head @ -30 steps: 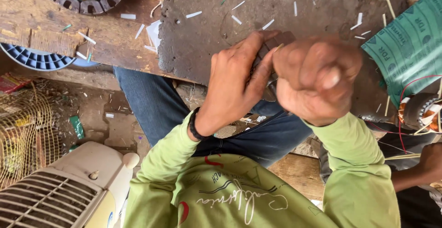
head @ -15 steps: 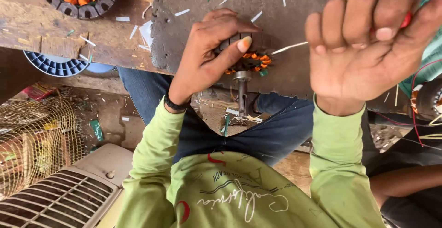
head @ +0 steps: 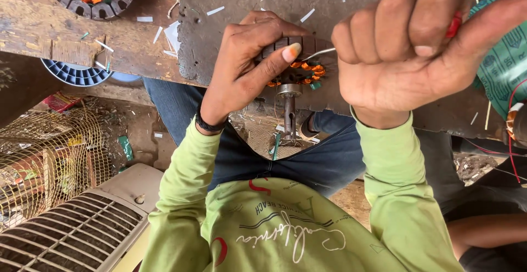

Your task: Repairing or rewinding an electromechanical fan motor stator using tools.

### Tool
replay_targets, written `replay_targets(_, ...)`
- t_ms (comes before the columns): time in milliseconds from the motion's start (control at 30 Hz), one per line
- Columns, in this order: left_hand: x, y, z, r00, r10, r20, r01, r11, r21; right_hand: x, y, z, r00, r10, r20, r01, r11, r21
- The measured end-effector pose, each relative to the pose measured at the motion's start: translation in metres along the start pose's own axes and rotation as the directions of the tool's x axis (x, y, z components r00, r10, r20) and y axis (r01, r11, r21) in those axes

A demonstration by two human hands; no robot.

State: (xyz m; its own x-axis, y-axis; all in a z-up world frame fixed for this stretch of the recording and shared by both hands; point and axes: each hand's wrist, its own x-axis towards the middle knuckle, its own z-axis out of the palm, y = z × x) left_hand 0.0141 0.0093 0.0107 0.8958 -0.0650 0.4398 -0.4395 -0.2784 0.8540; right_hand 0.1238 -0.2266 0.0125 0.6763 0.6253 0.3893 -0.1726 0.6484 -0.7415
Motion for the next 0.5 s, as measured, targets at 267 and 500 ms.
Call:
replay_targets(267,0.001,0.002,0.002,1.0,-0.03,-0.002,0.03,0.999,-0.018,0.004,0.003,0.011,0.998,0.041,-0.046,-0.039,0.999,0.03)
replay_targets(500,0.003,0.005,0.003,0.997,-0.071,-0.016,0.071,0.997,-0.006,0.0,0.009,0.031,0.902,0.117,-0.415,0.089,0.892,0.444)
